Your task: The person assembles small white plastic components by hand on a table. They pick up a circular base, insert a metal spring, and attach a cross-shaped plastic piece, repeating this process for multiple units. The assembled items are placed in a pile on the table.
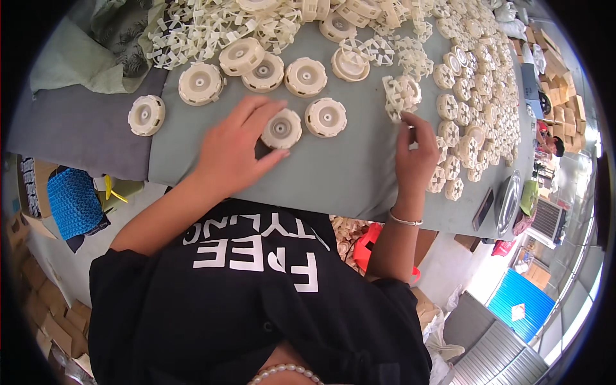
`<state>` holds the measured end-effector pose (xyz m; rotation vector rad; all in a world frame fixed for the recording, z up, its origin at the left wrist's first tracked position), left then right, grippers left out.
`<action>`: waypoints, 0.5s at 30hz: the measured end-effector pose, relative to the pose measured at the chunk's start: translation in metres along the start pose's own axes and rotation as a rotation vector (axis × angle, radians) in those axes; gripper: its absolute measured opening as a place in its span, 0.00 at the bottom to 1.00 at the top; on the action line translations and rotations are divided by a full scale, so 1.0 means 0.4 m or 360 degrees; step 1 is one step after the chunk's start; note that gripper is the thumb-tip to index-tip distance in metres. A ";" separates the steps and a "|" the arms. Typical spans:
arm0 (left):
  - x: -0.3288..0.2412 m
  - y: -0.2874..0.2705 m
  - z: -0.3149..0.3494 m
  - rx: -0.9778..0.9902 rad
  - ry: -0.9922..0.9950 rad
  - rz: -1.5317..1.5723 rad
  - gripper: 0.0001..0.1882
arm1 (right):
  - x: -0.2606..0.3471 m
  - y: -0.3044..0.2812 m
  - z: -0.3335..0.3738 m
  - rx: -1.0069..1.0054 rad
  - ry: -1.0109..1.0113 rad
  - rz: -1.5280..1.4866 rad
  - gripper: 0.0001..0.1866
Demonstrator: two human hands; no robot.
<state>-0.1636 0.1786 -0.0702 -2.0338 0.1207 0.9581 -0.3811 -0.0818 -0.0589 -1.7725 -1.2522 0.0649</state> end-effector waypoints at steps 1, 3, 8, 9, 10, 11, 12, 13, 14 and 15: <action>-0.003 -0.010 0.007 0.0084 -0.0047 0.0046 0.38 | 0.006 -0.003 -0.002 -0.0135 0.0029 -0.0122 0.16; -0.014 -0.022 0.023 0.0171 -0.0081 0.0132 0.37 | 0.025 -0.024 -0.020 -0.0051 0.0584 -0.0700 0.16; -0.031 0.006 0.039 0.0259 0.0324 0.0345 0.36 | 0.032 -0.033 -0.026 0.0448 0.1759 -0.2064 0.20; -0.032 0.016 0.038 0.0305 0.0361 0.0375 0.35 | 0.017 -0.022 -0.007 0.0519 0.1868 -0.2158 0.20; -0.037 0.024 0.034 0.0352 0.0403 0.0419 0.35 | -0.003 -0.011 0.021 0.0581 0.1977 -0.2238 0.21; -0.041 0.028 0.029 0.0356 0.0393 0.0423 0.35 | -0.020 -0.005 0.040 0.0643 0.2086 -0.2316 0.21; -0.046 0.034 0.027 0.0361 0.0384 0.0425 0.35 | -0.019 -0.002 0.045 0.0468 0.2126 -0.2141 0.21; -0.049 0.038 0.025 0.0367 0.0375 0.0428 0.35 | -0.009 0.006 0.055 0.0294 0.2158 -0.1962 0.20; -0.049 0.041 0.024 0.0366 0.0370 0.0426 0.35 | -0.004 0.008 0.063 0.0121 0.2182 -0.1779 0.20; -0.049 0.044 0.024 0.0362 0.0364 0.0422 0.36 | 0.000 0.004 0.062 0.0055 0.2036 -0.1655 0.21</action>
Point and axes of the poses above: each hand's wrist, its own z-axis away from the middle knuckle, its own y-axis out of the palm, x = y × z, the point moved 2 cm from there along -z, towards the middle knuckle, and after that the axes turned 14 degrees about -x, right-handed, at the moved point
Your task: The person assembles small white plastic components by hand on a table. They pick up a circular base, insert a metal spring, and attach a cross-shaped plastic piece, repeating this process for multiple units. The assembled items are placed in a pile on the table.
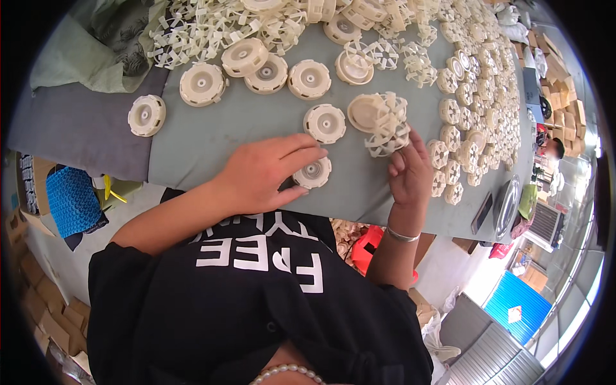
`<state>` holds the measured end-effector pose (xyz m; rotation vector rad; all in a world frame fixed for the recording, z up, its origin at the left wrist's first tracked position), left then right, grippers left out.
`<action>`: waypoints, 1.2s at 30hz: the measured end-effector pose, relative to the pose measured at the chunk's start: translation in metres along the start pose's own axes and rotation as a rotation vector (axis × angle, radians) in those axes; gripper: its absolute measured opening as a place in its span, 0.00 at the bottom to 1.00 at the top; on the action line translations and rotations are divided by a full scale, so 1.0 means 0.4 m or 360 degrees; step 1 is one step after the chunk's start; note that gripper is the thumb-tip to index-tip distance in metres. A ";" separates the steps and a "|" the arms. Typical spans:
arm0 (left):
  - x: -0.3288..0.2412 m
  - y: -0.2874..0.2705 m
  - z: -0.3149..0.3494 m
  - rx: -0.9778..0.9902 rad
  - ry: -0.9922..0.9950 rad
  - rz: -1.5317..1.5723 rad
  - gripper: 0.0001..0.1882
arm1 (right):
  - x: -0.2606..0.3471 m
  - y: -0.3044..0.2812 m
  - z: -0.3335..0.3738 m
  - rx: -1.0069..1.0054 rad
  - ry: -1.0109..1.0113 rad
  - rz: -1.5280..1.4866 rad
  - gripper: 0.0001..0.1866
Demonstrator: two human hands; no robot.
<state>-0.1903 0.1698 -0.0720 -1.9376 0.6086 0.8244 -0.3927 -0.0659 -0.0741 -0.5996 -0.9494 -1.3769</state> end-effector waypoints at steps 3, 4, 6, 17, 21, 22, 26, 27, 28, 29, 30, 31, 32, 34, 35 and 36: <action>0.005 0.005 0.001 -0.0022 -0.0010 0.0001 0.36 | 0.019 -0.005 0.022 -0.0137 -0.0515 0.0277 0.24; 0.007 0.006 0.002 -0.0030 -0.0012 0.0004 0.36 | 0.025 -0.006 0.027 -0.0092 -0.0686 0.0502 0.27; 0.006 0.006 0.002 -0.0042 0.0004 -0.0004 0.36 | 0.033 -0.005 0.032 -0.0058 -0.0997 0.0931 0.33; 0.006 -0.001 0.001 -0.0063 0.0013 0.0011 0.37 | 0.167 0.063 -0.036 0.0030 -0.1363 0.1374 0.36; 0.015 -0.003 0.009 -0.0081 -0.0066 -0.0004 0.38 | 0.125 0.056 0.032 0.0431 -0.1585 0.1277 0.36; 0.012 0.000 0.017 -0.0097 -0.0061 0.0009 0.38 | 0.102 0.058 0.077 0.0582 -0.1597 0.1187 0.36; -0.010 -0.030 0.017 0.0155 -0.0558 0.0323 0.42 | -0.003 0.105 0.192 0.0992 -0.1674 0.1387 0.38; -0.012 -0.036 0.021 0.0129 -0.0575 0.0383 0.43 | -0.021 0.111 0.206 0.0990 -0.1685 0.1399 0.39; -0.013 -0.040 0.025 0.0102 -0.0593 0.0442 0.44 | -0.028 0.118 0.217 0.0991 -0.1740 0.1432 0.39; -0.010 -0.040 0.029 0.0088 -0.0626 0.0497 0.44 | -0.032 0.126 0.227 0.0993 -0.1796 0.1465 0.39; -0.004 -0.037 0.031 0.0073 -0.0656 0.0552 0.44 | -0.036 0.132 0.235 0.0993 -0.1855 0.1499 0.40; 0.001 -0.035 0.034 0.0056 -0.0686 0.0607 0.44 | -0.046 0.136 0.238 0.0999 -0.1834 0.1483 0.40; 0.002 -0.034 0.037 0.0040 -0.0662 0.0587 0.43 | -0.058 0.138 0.240 0.1006 -0.1813 0.1467 0.40; 0.004 -0.031 0.034 0.0000 -0.0604 0.0557 0.41 | -0.071 0.141 0.240 0.1019 -0.1812 0.1486 0.41; 0.001 -0.031 0.033 -0.0014 -0.0614 0.0541 0.39 | -0.076 0.141 0.241 0.1027 -0.1825 0.1513 0.41; -0.004 -0.031 0.031 -0.0032 -0.0627 0.0528 0.37 | -0.080 0.141 0.241 0.1039 -0.1838 0.1545 0.41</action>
Point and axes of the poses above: each hand's wrist, its own z-axis away from the middle knuckle, its own y-axis out of the palm, x = y × z, the point moved 2 cm from there along -z, towards the middle knuckle, and after that the axes turned 14 degrees about -x, right-handed, at the moved point
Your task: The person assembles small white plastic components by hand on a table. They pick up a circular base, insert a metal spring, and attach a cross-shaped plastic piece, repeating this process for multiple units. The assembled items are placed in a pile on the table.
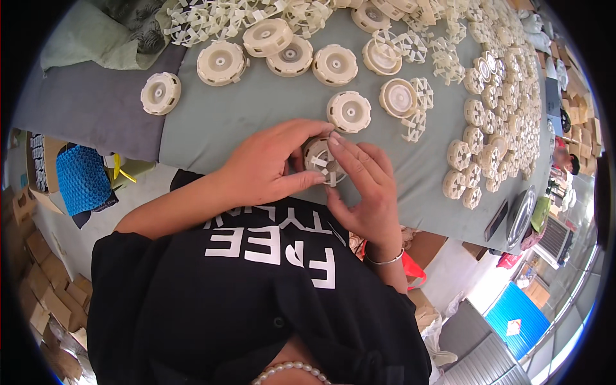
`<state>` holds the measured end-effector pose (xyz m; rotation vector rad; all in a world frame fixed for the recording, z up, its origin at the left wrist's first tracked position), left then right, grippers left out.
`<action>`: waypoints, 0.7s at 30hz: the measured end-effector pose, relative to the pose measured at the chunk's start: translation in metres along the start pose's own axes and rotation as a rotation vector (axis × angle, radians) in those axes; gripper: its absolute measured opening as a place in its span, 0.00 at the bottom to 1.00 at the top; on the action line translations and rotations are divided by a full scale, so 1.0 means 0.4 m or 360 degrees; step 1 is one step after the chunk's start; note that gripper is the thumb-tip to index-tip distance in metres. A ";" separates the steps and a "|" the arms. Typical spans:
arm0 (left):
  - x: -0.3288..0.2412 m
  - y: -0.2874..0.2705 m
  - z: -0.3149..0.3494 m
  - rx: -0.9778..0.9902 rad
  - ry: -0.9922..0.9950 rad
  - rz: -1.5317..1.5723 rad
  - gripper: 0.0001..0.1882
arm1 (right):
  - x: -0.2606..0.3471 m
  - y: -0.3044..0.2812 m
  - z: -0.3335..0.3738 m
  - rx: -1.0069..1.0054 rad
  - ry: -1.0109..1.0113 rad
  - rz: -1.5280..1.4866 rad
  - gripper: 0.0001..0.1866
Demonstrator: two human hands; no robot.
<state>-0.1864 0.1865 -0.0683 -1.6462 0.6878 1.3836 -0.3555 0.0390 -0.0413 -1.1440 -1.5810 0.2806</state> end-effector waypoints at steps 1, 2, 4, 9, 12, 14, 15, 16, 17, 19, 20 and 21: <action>-0.004 0.002 -0.001 -0.0023 -0.0010 -0.0010 0.35 | -0.002 0.002 0.001 0.0014 0.0002 0.0015 0.41; -0.006 0.007 -0.003 -0.0017 -0.0050 0.0017 0.34 | -0.003 0.004 0.001 0.0028 0.0002 0.0029 0.41; -0.010 -0.006 -0.004 -0.0013 -0.0148 0.0023 0.33 | 0.003 0.021 -0.004 0.0061 0.0008 0.0121 0.41; 0.017 0.027 0.000 -0.0149 0.0080 -0.0083 0.34 | 0.038 0.053 0.041 0.0071 -0.0102 0.0702 0.39; -0.002 0.009 0.009 -0.0049 -0.0021 -0.0014 0.32 | 0.019 0.054 0.075 0.0100 -0.0146 0.0568 0.38; -0.045 -0.059 0.041 -0.0162 -0.0079 -0.0218 0.25 | -0.027 0.003 0.085 0.0152 -0.0217 0.0491 0.38; -0.040 -0.122 0.051 -0.0430 0.0336 -0.0614 0.22 | -0.075 -0.047 0.093 0.0076 -0.0201 0.0664 0.38; -0.028 -0.187 0.065 -0.0691 0.0755 -0.0980 0.18 | -0.126 -0.110 0.108 0.0009 -0.0168 0.0854 0.38; -0.024 -0.251 0.081 -0.0873 0.0529 -0.0992 0.16 | -0.196 -0.188 0.116 -0.0229 -0.0151 0.1203 0.37; -0.001 -0.324 0.103 -0.1197 0.0479 -0.1188 0.15 | -0.220 -0.265 0.077 -0.0801 -0.0043 0.1588 0.36; 0.006 -0.316 0.101 -0.1097 0.0427 -0.1137 0.15 | -0.217 -0.265 0.056 -0.0837 -0.0053 0.1443 0.36; 0.003 -0.295 0.092 -0.1007 0.0371 -0.1079 0.15 | -0.213 -0.263 0.034 -0.0869 -0.0076 0.1301 0.37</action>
Point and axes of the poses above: each hand's wrist, its own z-axis away from the middle knuckle, its own y-axis out of the palm, x = y × z, the point moved 2 cm from there along -z, towards the middle knuckle, and after that the axes turned 14 degrees about -x, right-handed, at the moved point
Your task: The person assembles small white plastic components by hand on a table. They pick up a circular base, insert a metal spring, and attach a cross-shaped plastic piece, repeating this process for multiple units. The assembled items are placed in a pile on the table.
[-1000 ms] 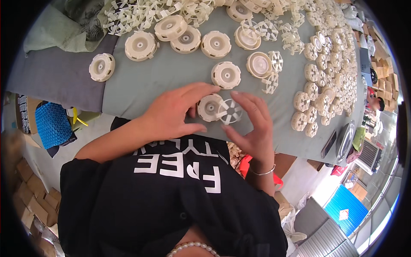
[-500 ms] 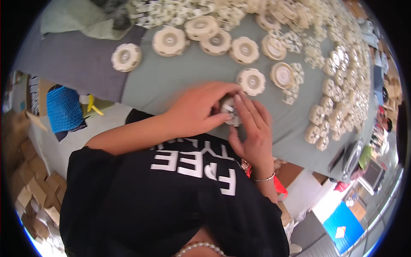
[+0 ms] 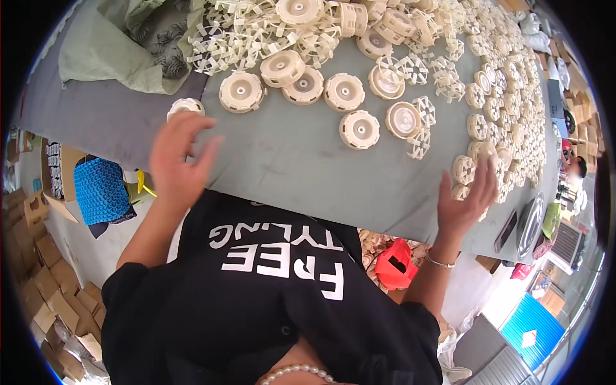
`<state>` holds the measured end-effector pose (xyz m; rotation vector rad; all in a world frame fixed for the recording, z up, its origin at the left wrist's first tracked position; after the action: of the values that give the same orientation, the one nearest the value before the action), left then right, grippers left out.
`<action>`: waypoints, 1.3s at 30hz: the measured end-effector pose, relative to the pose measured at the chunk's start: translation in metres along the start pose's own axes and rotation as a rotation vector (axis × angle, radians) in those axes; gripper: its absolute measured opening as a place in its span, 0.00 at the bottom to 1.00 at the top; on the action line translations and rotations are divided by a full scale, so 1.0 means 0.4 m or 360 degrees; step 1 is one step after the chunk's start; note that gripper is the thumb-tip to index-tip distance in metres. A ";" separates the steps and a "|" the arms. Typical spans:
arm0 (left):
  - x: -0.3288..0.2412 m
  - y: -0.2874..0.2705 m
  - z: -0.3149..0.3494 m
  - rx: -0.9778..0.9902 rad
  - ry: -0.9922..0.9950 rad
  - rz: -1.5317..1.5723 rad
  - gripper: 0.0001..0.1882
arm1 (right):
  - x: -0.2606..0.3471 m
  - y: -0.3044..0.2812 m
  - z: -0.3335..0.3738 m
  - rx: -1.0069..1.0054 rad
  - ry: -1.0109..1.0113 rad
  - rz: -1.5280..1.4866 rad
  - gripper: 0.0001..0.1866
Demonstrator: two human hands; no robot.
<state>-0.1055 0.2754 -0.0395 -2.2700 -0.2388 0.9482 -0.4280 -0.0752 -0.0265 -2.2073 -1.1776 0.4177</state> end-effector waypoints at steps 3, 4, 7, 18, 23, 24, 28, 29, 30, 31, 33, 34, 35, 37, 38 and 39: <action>-0.074 0.100 -0.015 0.0228 0.0055 0.0172 0.18 | 0.136 0.068 -0.020 0.0504 0.0236 -0.0414 0.35; -0.107 0.139 -0.037 0.0277 0.0110 0.0152 0.20 | 0.144 0.093 -0.016 0.0499 0.0303 -0.0424 0.34; -0.157 0.232 -0.085 0.0358 0.0234 0.0088 0.28 | 0.149 0.126 -0.009 0.0561 0.0587 -0.0504 0.27; -0.163 0.242 -0.100 0.0890 0.0196 -0.0243 0.34 | 0.113 -0.008 0.071 0.0709 0.0415 -0.0720 0.36; -0.142 0.206 -0.035 0.0672 0.0193 -0.0044 0.35 | 0.102 -0.031 0.082 0.0790 0.0718 -0.0717 0.35; -0.142 0.203 -0.025 0.0618 0.0159 -0.0057 0.35 | 0.103 -0.037 0.079 0.0818 0.0773 -0.0667 0.36; -0.139 0.199 0.012 0.0565 0.0109 0.0037 0.37 | 0.114 -0.033 0.066 0.0883 0.0782 -0.0681 0.33; -0.144 0.189 0.021 0.0584 0.0155 0.0102 0.38 | 0.123 -0.033 0.060 0.0872 0.0754 -0.0702 0.32; -0.151 0.181 0.034 0.0608 0.0195 0.0174 0.38 | 0.127 -0.034 0.060 0.0872 0.0730 -0.0713 0.32; -0.158 0.171 0.043 0.0708 0.0120 0.0259 0.39 | 0.129 -0.034 0.060 0.0872 0.0708 -0.0724 0.32; -0.174 0.147 0.059 0.0908 -0.0038 0.0446 0.41 | 0.133 -0.033 0.060 0.0884 0.0692 -0.0708 0.32; -0.174 0.142 0.066 0.0897 -0.0139 0.0504 0.40 | 0.135 -0.033 0.059 0.0896 0.0696 -0.0682 0.32; -0.173 0.137 0.072 0.0886 -0.0239 0.0561 0.40 | 0.138 -0.032 0.061 0.0906 0.0701 -0.0656 0.32; -0.164 0.141 0.082 0.0857 -0.0374 0.0699 0.37 | 0.162 -0.026 0.065 0.0815 0.0766 -0.0897 0.32; -0.156 0.146 0.086 0.0838 -0.0417 0.0771 0.34 | 0.180 -0.023 0.067 0.0767 0.0800 -0.1016 0.32; -0.147 0.149 0.089 0.0806 -0.0460 0.0836 0.31 | 0.209 -0.018 0.063 0.0761 0.0801 -0.1144 0.32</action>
<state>-0.1773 0.2243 -0.0625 -1.7422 0.4552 1.4176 -0.3994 0.0064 -0.0412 -1.2592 -1.3085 -0.1467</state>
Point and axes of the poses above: each hand's wrist, its own z-axis away from the middle knuckle, its own y-axis out of the palm, x = y × z, the point moved 2 cm from there along -z, towards the middle knuckle, and after that the axes turned 14 degrees about -x, right-handed, at the moved point
